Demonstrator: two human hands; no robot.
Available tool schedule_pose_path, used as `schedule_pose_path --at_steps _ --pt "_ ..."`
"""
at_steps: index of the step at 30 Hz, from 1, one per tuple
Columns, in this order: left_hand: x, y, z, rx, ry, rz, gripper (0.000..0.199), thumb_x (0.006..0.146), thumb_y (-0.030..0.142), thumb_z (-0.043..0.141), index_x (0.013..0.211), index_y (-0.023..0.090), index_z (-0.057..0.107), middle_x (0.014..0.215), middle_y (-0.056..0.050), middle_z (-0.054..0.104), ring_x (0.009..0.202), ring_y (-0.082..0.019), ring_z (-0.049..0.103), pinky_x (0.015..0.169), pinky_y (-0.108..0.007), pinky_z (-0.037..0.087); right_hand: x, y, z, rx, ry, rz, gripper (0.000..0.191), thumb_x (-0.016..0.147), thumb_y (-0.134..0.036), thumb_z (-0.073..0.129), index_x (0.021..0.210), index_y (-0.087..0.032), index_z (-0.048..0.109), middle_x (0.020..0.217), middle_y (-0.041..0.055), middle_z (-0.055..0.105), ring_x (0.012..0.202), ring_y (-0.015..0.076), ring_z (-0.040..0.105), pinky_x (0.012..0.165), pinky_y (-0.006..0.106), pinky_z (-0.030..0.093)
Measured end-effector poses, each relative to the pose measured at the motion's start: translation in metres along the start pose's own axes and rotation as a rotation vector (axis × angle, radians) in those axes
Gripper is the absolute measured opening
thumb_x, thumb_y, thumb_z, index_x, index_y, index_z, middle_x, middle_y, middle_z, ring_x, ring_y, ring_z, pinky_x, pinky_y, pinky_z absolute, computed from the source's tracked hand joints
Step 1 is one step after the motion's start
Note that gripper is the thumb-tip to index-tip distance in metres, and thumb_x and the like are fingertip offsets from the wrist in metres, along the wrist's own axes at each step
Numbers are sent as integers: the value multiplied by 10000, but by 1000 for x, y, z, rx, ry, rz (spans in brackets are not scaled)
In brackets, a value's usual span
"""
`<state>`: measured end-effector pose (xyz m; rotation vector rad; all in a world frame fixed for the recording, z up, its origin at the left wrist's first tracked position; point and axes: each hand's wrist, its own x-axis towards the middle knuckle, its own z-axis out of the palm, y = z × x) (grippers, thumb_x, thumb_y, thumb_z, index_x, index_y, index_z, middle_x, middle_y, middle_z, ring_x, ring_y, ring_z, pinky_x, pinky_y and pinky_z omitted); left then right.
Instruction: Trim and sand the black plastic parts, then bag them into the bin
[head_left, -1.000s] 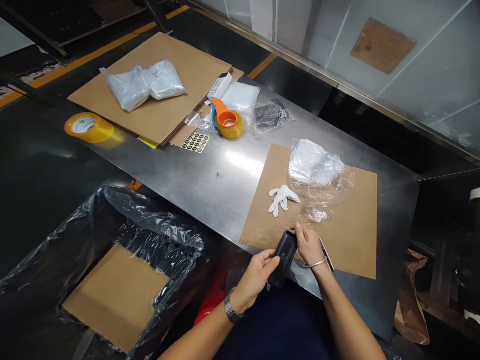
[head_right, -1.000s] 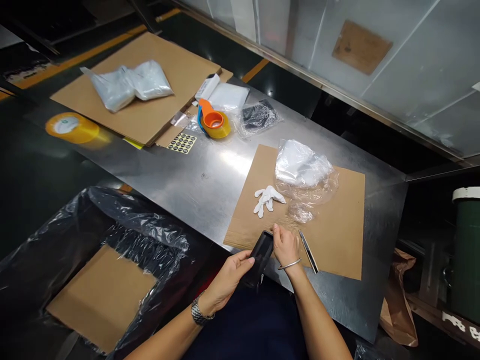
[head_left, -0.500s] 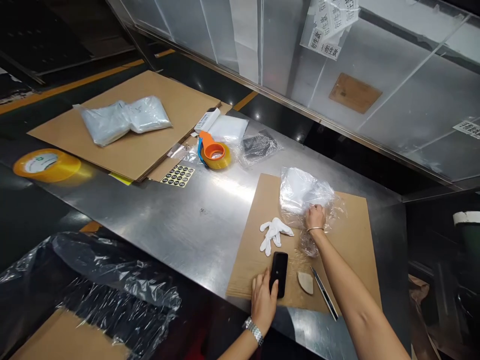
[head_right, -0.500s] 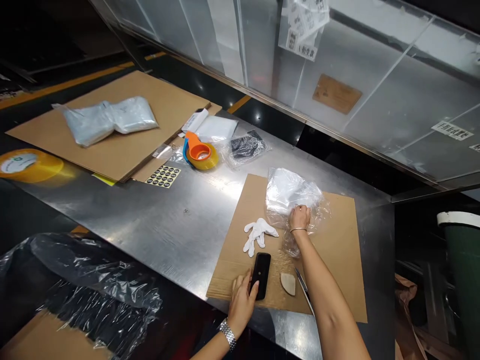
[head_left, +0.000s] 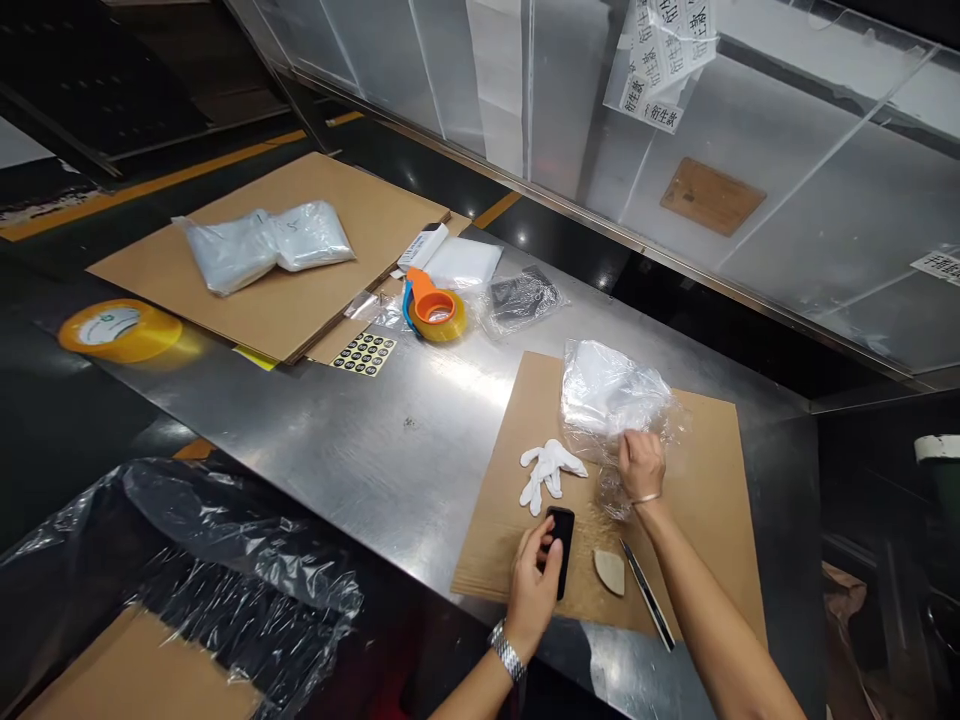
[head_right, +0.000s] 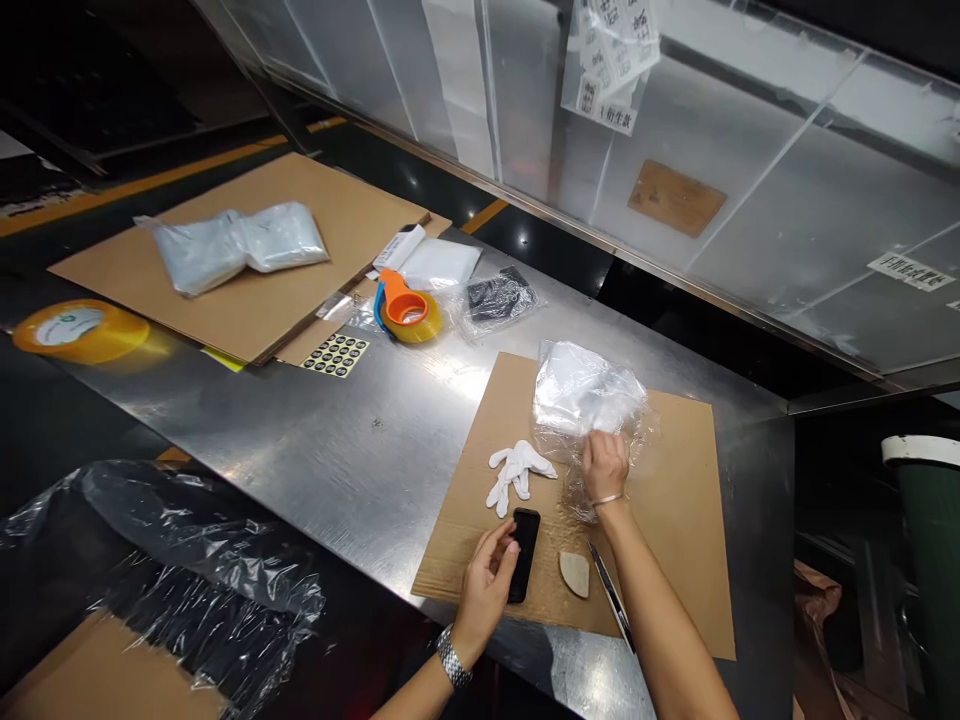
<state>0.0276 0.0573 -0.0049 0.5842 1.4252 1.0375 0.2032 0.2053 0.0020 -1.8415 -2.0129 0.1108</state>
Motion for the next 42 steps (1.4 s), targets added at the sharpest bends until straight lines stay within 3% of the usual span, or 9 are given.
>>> schedule_pose_path --at_steps 4,9,15,19,23,28,35,39,42 --pt "9 20 25 -315 -158 -126 502 762 398 610 1207 184 520 1223 -129 561 1080 -234 551 917 -366 433 -67 -55 -27 107 -105 -119 219 892 -256 453 1003 -174 623 710 32 557 725 173 509 681 336 415" --pt "5 31 24 -566 -271 -287 360 803 383 566 1075 148 590 1125 -128 635 1027 -228 598 921 -365 446 -131 -101 -51 320 -214 -131 249 873 -239 444 1014 -216 648 808 73 603 770 192 502 695 328 384" --pt "-19 38 -16 -591 -404 -407 270 834 308 535 1029 134 600 1250 -153 554 990 -277 616 801 -414 506 -139 -64 -61 570 -239 248 408 902 -414 365 1159 -154 546 1029 141 577 971 239 498 828 410 386" --pt "-32 39 -32 -523 -449 -419 269 828 319 534 1005 130 607 1226 -166 568 976 -310 620 740 -413 517 -135 -46 -57 831 -532 373 513 848 -577 385 800 -141 651 671 66 622 613 155 563 570 275 437" --pt "-38 34 -40 -401 -379 -348 333 798 356 564 1010 103 609 1157 -197 597 960 -324 620 757 -445 503 -142 -51 -58 987 -679 421 511 764 -633 482 640 -147 576 527 5 548 455 92 459 461 219 371" --pt "-50 26 -44 -170 -55 -85 312 750 391 622 990 193 598 946 -61 643 873 -169 603 779 -279 473 -146 -73 -69 984 -629 407 394 739 -546 564 643 -166 529 541 -27 503 489 89 421 480 210 330" --pt "-67 17 -45 186 -118 80 331 746 432 593 564 157 559 508 19 513 475 -106 470 476 -221 402 -157 -107 -67 828 -595 189 230 742 -331 605 595 -171 529 541 -46 467 528 91 403 506 201 312" --pt "-66 8 -60 409 53 214 304 819 390 481 627 171 568 572 -10 545 554 -154 522 563 -278 435 -163 -108 -51 703 -481 169 254 865 -325 440 676 -171 509 570 -31 461 533 104 422 503 208 338" --pt "-68 3 -67 589 141 366 232 778 314 544 947 175 620 926 -100 618 915 -261 553 800 -398 426 -167 -116 -41 603 -422 65 245 882 -293 409 696 -178 519 647 8 506 639 143 457 576 245 362"
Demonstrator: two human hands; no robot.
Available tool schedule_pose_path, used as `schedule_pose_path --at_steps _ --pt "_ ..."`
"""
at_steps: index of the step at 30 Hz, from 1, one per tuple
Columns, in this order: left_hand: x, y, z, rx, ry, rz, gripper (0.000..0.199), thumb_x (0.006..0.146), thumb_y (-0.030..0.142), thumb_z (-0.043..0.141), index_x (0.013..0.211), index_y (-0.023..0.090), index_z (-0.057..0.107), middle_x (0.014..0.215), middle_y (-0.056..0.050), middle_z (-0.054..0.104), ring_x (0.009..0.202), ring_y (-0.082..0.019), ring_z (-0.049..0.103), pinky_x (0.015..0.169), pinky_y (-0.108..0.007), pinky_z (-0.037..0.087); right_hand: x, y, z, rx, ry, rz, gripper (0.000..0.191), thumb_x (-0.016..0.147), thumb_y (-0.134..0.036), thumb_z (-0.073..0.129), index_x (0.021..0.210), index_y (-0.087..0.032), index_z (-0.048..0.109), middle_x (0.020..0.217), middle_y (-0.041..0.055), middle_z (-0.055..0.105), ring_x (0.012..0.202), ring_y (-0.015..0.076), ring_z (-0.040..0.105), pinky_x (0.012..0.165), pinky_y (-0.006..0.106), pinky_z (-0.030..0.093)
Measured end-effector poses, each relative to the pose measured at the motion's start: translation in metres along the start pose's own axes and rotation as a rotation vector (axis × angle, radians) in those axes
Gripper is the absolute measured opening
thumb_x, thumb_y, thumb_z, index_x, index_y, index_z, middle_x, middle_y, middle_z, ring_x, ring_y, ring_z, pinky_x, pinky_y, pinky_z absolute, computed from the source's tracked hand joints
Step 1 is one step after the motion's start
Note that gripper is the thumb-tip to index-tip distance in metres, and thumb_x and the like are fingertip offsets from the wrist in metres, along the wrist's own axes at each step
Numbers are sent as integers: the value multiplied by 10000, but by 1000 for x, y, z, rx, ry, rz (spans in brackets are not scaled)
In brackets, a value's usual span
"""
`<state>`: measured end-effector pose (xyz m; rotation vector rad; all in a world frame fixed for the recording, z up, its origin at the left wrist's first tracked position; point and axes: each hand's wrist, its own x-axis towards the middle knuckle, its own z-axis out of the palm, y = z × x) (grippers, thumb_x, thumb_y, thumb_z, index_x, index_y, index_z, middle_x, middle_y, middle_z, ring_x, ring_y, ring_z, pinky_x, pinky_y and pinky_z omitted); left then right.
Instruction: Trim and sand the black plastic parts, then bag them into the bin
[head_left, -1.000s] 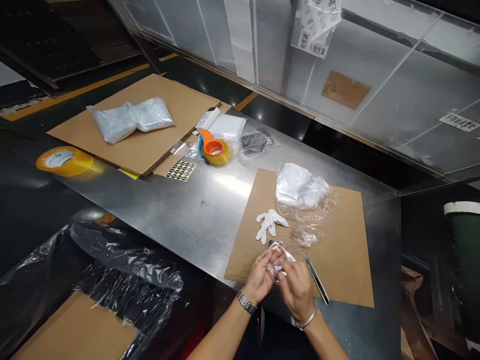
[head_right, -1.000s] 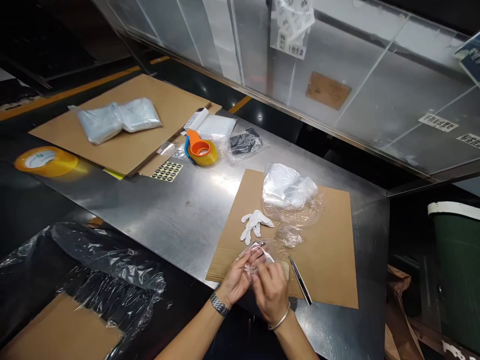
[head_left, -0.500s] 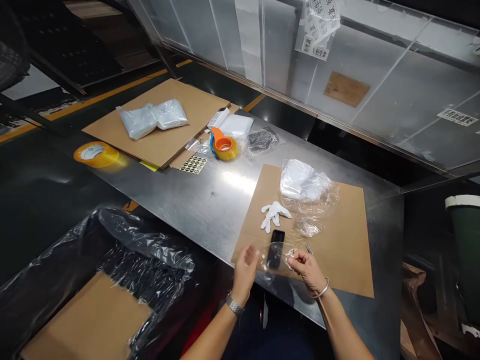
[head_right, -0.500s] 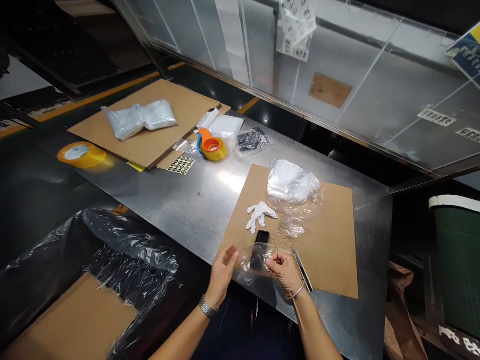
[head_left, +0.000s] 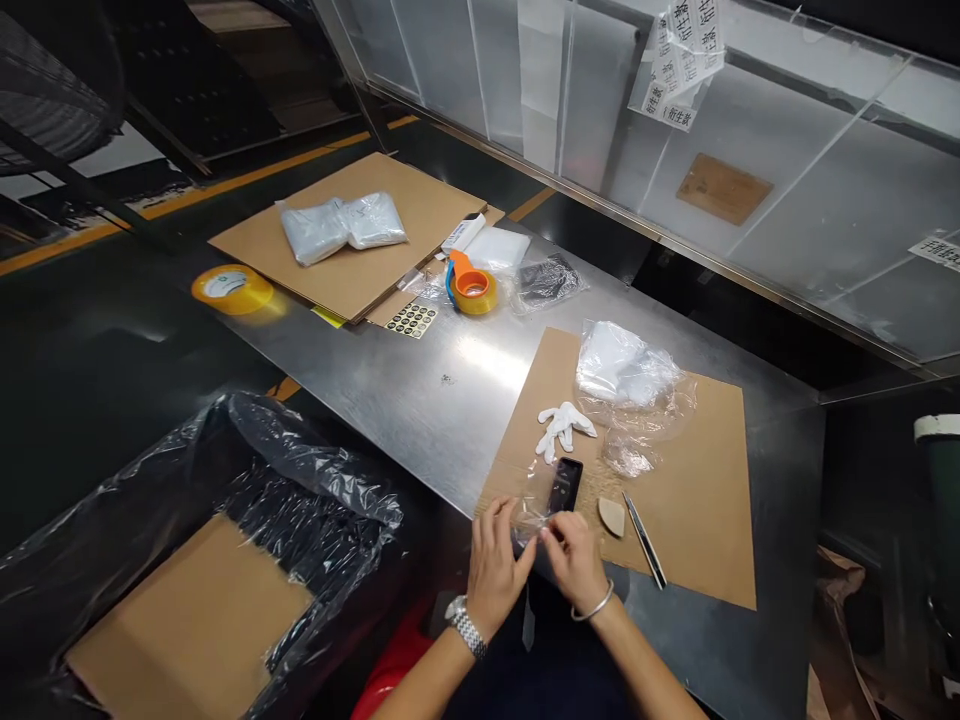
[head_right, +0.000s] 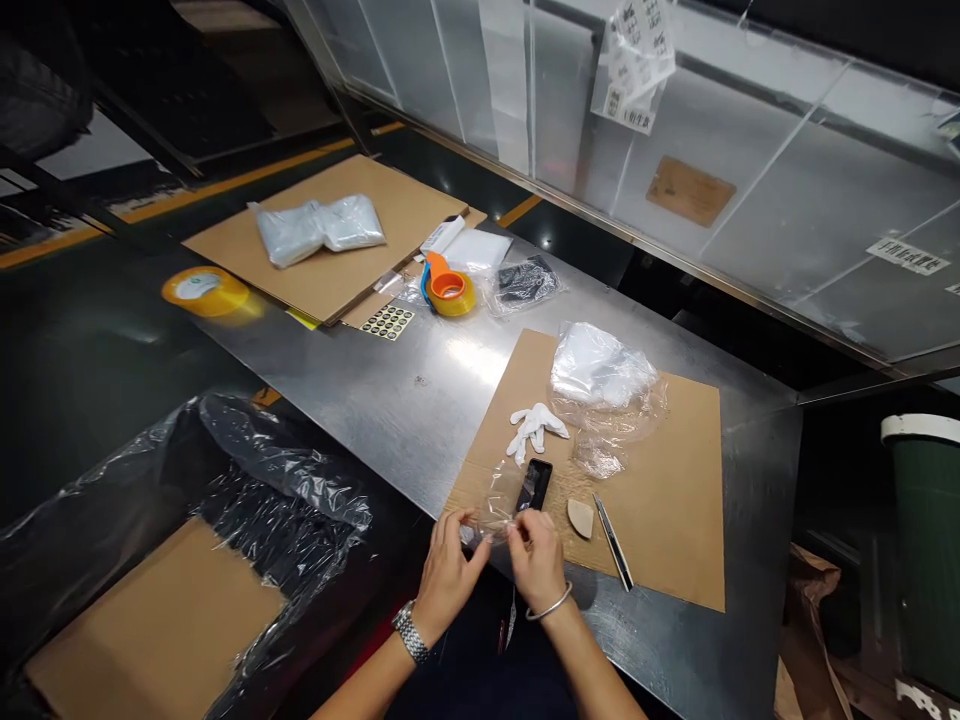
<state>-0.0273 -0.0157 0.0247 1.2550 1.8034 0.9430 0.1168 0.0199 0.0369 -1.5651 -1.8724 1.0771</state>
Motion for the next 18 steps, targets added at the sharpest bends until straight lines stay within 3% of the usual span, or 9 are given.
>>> schedule_pose_path --at_steps 2,7,9,12,15,18 --pt "-1 -4 -1 93 -6 116 328 765 242 547 1089 221 592 1088 -103 588 1054 -280 495 892 -437 371 -1 -5 9 -64 -41 -94 209 867 -258 430 705 -190 542 694 26 538 701 164 464 630 268 374" --pt "6 -27 -5 242 -64 310 270 829 174 449 973 258 661 785 -47 609 756 -183 547 720 -315 445 -6 -7 25 -175 -91 -176 192 863 -239 432 740 -214 578 743 33 579 752 172 499 698 285 402" --pt "10 -38 -8 301 -8 317 261 849 192 438 968 242 665 760 -57 574 736 -184 522 684 -307 444 -10 4 28 -209 -51 -106 178 879 -272 427 832 -208 587 751 31 592 746 164 530 692 277 419" --pt "14 -52 -11 382 79 294 256 860 203 434 966 219 667 686 -50 523 682 -190 479 651 -321 422 -14 29 31 -283 70 115 256 929 -293 356 1015 -143 544 703 29 587 635 143 554 585 264 430" --pt "18 -59 -8 422 102 282 250 861 194 429 935 205 667 642 -34 513 651 -184 479 651 -318 417 -13 53 34 -355 130 308 256 926 -332 409 990 -123 543 691 -5 569 552 101 534 526 244 435" --pt "22 -61 -2 429 105 263 247 860 198 427 942 193 660 672 -40 539 676 -185 516 662 -306 426 -8 63 37 -373 108 393 240 889 -360 495 904 -132 568 748 -16 578 589 82 545 561 242 469"
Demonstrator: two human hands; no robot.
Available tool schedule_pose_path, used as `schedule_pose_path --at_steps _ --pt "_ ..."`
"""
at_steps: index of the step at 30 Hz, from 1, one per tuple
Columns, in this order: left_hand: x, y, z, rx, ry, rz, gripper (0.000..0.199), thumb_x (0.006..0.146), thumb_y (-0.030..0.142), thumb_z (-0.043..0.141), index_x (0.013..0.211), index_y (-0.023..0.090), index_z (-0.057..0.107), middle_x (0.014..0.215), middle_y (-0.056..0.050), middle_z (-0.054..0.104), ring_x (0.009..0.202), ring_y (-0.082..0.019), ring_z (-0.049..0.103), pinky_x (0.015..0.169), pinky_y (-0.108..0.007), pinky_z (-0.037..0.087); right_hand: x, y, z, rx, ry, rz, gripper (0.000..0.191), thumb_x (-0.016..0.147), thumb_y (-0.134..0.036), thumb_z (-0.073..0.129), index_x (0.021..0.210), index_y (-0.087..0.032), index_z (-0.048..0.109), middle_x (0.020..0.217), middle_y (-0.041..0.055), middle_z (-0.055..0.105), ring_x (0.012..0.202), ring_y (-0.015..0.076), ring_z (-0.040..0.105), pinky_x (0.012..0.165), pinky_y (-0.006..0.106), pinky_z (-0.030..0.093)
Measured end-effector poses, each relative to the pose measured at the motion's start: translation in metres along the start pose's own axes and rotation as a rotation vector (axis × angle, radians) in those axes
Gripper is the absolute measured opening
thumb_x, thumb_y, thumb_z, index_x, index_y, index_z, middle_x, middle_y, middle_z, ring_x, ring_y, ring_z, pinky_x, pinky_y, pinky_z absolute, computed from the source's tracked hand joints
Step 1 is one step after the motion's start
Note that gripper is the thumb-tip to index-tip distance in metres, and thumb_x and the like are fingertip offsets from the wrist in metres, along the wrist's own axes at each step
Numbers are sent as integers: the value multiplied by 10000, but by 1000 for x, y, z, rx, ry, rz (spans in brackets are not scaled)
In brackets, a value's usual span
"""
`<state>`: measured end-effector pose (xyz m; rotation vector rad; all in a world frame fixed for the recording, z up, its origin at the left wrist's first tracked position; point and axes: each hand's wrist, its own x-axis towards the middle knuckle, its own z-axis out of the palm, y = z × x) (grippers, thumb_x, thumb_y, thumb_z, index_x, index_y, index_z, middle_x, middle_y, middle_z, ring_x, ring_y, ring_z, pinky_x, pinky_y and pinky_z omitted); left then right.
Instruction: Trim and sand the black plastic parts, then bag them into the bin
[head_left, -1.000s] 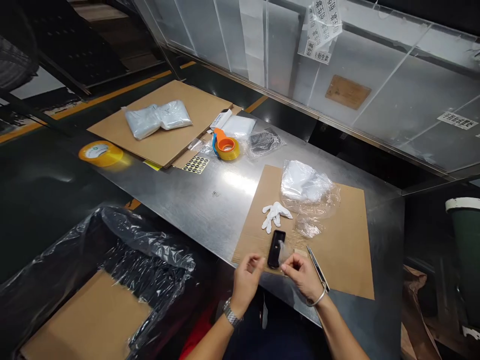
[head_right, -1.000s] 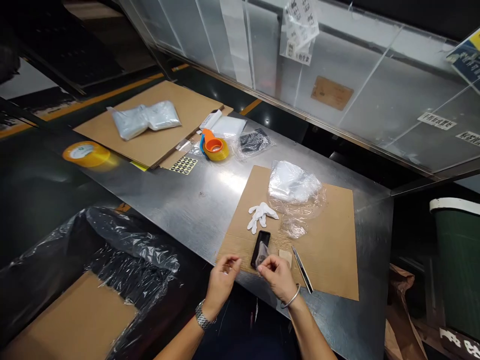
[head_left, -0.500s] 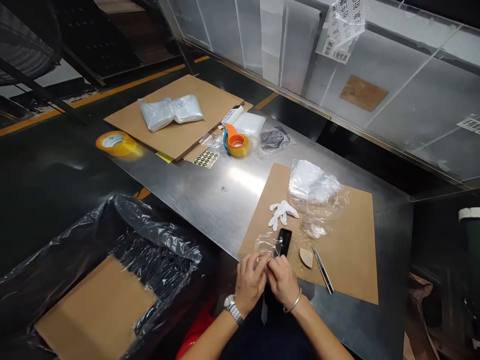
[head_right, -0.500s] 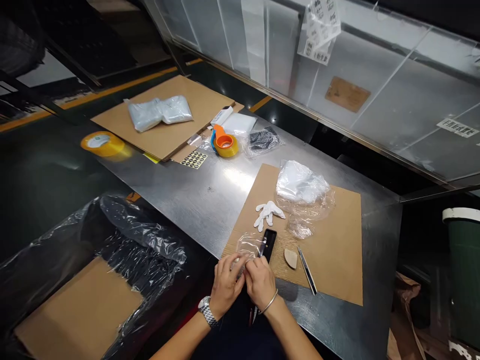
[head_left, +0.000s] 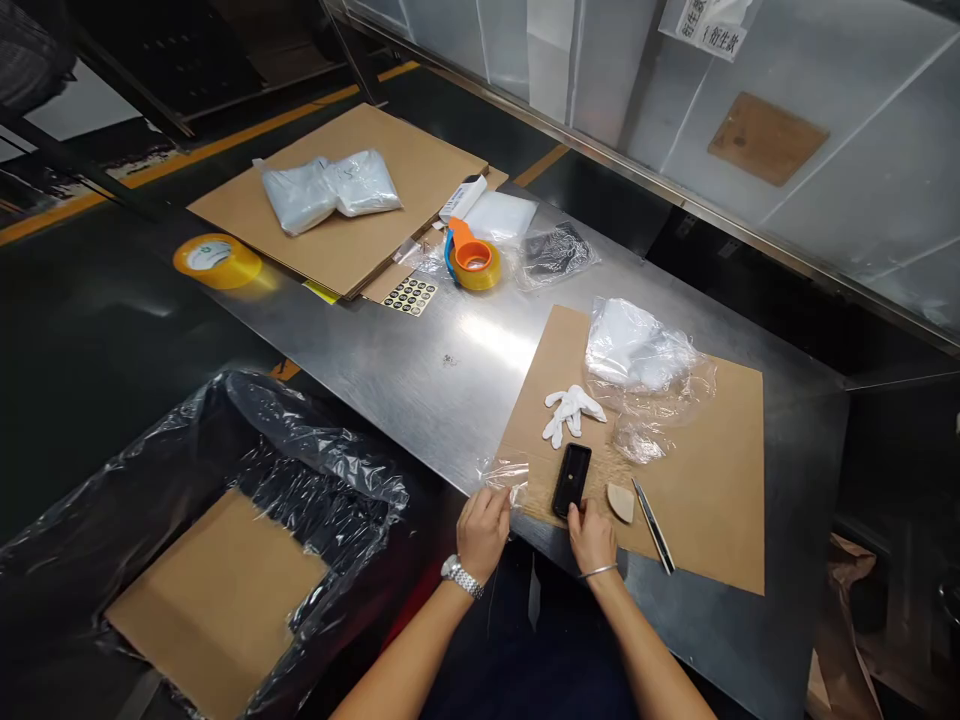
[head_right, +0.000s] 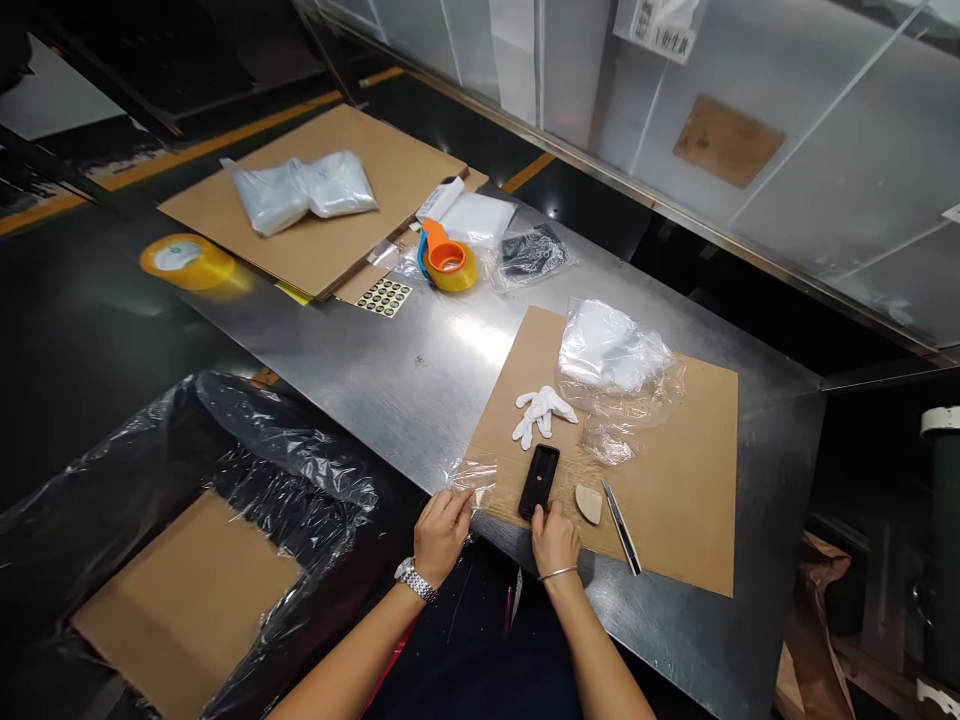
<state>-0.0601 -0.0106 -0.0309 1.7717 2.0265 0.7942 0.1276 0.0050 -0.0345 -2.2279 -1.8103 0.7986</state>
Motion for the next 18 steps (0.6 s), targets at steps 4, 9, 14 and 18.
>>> schedule_pose_path --at_steps 4,9,14,18 --pt "6 2 5 -19 0 -50 250 859 212 426 972 188 647 694 -40 546 696 -184 538 664 -294 429 4 -5 -7 46 -25 34 248 887 -365 498 847 -133 577 750 -12 588 612 87 555 589 253 476" --pt "15 6 8 -86 -8 -138 249 848 203 429 979 201 641 708 -34 547 688 -175 547 665 -295 429 0 -12 -34 198 -29 29 271 861 -374 480 775 -149 603 616 10 587 529 111 528 535 248 418" --pt "30 14 11 -192 -44 -223 226 827 185 462 967 212 637 772 -42 568 732 -179 558 708 -322 435 -13 -13 -60 391 -142 5 319 825 -396 454 927 -157 638 614 42 611 514 152 547 507 263 410" --pt "42 12 15 -335 -146 -247 167 829 245 519 931 176 632 767 -25 587 664 -140 552 660 -313 459 -24 0 -61 550 -399 -14 414 823 -480 447 972 -159 664 536 5 596 416 128 533 404 237 414"
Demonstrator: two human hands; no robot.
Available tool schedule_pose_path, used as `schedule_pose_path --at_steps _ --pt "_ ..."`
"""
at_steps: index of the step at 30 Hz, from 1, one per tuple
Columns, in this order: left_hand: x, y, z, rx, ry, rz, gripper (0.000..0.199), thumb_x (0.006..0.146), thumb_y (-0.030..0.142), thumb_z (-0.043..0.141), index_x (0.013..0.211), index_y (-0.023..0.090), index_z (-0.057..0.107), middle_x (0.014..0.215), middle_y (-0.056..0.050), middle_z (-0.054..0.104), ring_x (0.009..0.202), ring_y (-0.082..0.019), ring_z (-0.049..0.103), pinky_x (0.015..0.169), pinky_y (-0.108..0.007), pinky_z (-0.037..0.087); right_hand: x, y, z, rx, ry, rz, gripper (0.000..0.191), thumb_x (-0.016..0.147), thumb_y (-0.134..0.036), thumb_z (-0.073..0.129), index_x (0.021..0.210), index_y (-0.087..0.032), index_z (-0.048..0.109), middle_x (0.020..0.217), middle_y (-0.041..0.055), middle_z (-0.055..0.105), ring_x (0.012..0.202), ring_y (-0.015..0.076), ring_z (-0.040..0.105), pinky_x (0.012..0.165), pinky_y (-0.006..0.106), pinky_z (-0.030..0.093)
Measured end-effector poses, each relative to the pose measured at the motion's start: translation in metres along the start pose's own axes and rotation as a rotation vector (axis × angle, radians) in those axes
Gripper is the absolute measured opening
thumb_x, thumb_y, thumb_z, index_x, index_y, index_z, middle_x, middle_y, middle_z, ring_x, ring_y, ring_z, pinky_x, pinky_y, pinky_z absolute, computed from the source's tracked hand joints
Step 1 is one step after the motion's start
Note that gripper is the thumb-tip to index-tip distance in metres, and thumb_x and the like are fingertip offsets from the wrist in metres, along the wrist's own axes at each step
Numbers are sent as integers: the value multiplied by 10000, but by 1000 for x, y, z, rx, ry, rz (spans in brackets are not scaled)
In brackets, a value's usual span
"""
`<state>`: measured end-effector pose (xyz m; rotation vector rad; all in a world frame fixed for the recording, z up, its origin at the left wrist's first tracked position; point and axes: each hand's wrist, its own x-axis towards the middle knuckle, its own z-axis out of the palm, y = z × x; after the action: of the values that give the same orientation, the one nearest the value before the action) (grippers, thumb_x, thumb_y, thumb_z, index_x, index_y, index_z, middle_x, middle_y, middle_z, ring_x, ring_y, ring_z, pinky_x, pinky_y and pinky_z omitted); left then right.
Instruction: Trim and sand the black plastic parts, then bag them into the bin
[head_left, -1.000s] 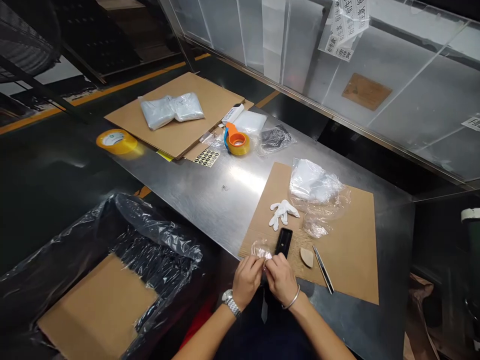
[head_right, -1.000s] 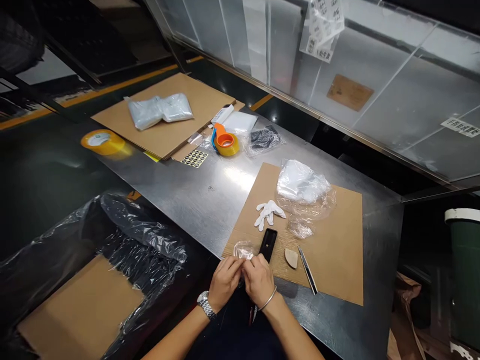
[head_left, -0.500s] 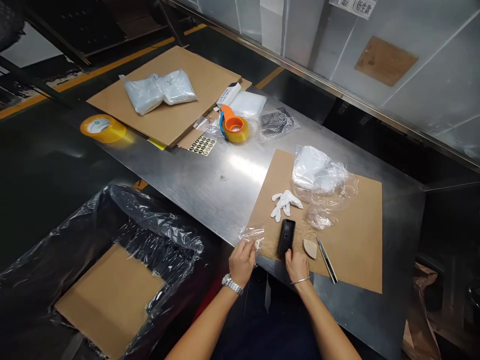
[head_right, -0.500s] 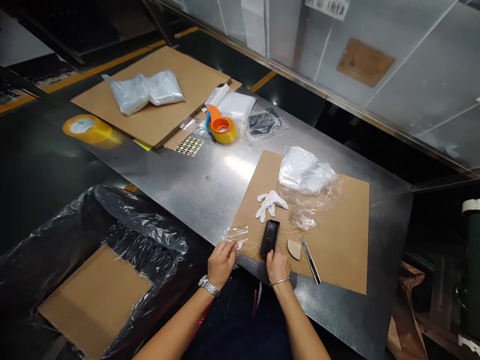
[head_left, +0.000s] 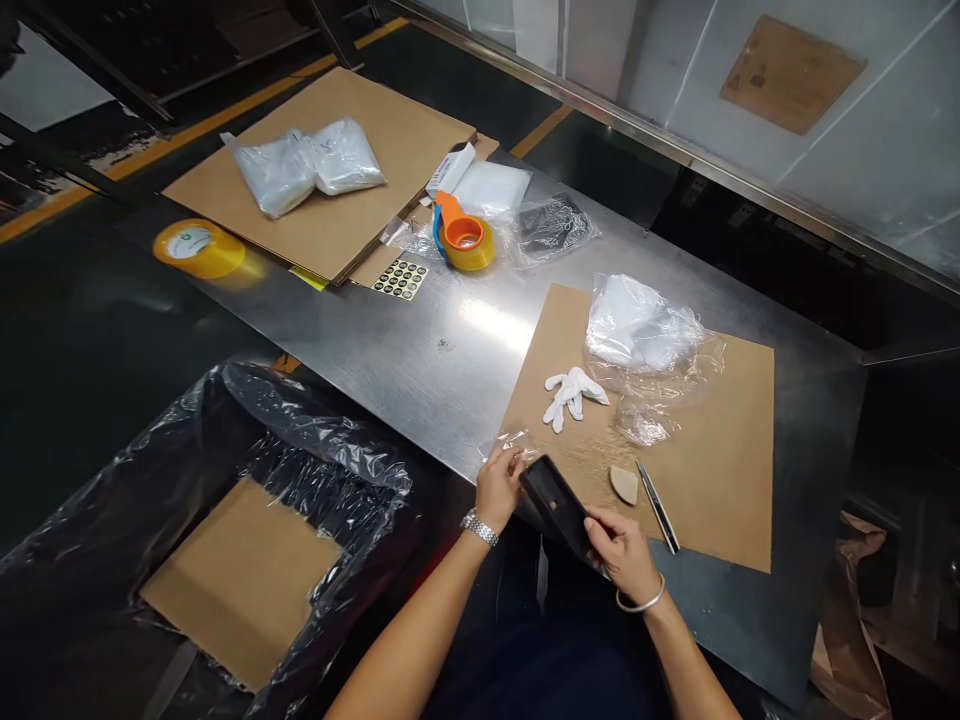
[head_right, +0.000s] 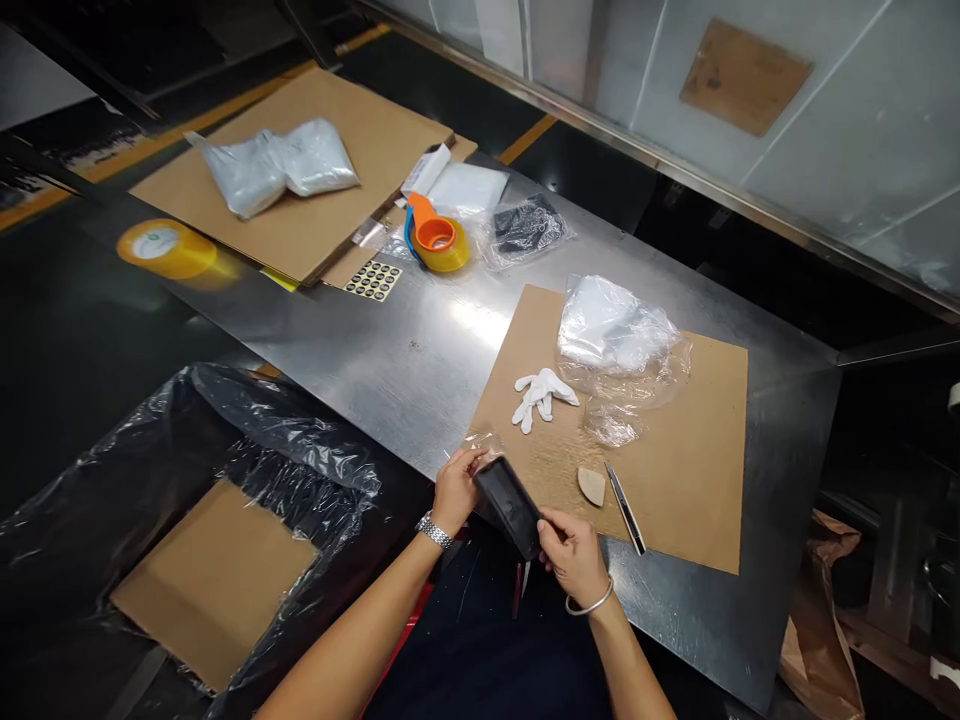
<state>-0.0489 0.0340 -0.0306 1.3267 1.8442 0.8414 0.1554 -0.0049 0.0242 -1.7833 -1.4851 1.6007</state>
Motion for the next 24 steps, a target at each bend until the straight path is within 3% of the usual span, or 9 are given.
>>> schedule_pose_path --at_steps 3,6,9,12,16,20,24 --pt "5 -6 2 -104 -120 4 216 818 329 565 925 150 620 774 -10 617 644 -119 568 633 -300 485 4 20 3 50 -112 36 443 822 -521 462 907 -140 671 453 -28 548 365 107 510 353 213 396" --pt "2 -13 5 -147 -186 2 255 839 357 540 959 142 604 789 -15 634 657 -118 593 637 -303 507 16 39 6 37 -122 54 412 874 -492 444 885 -123 627 467 -63 520 342 57 459 348 177 380" --pt "-6 -17 7 -116 -192 4 265 862 356 505 987 135 582 788 -15 627 651 -116 596 622 -297 513 22 50 10 -20 -59 38 340 903 -428 450 882 -120 593 572 -60 546 402 40 473 407 176 413" --pt "-17 -13 10 -18 -146 28 239 868 357 491 922 148 593 813 -21 622 688 -122 587 664 -312 501 20 50 16 -105 57 -36 297 884 -402 490 912 -131 608 721 -12 605 596 93 571 569 248 481" --pt "-31 2 17 135 -41 88 214 878 326 464 891 161 599 876 -39 602 799 -154 560 750 -354 457 14 44 31 -205 195 -141 315 853 -379 508 1009 -137 637 825 74 627 766 165 598 700 313 463" --pt "-46 19 22 207 -28 189 206 879 262 442 834 178 624 780 -47 568 774 -174 532 719 -325 420 20 41 37 -242 253 -193 309 872 -395 490 1005 -143 611 816 39 625 728 141 596 681 308 473" --pt "-59 34 16 204 -58 261 243 888 211 387 879 174 627 696 -55 541 712 -188 504 679 -321 397 28 35 31 -252 291 -177 298 917 -382 413 932 -130 571 598 -45 563 465 79 522 505 230 444"
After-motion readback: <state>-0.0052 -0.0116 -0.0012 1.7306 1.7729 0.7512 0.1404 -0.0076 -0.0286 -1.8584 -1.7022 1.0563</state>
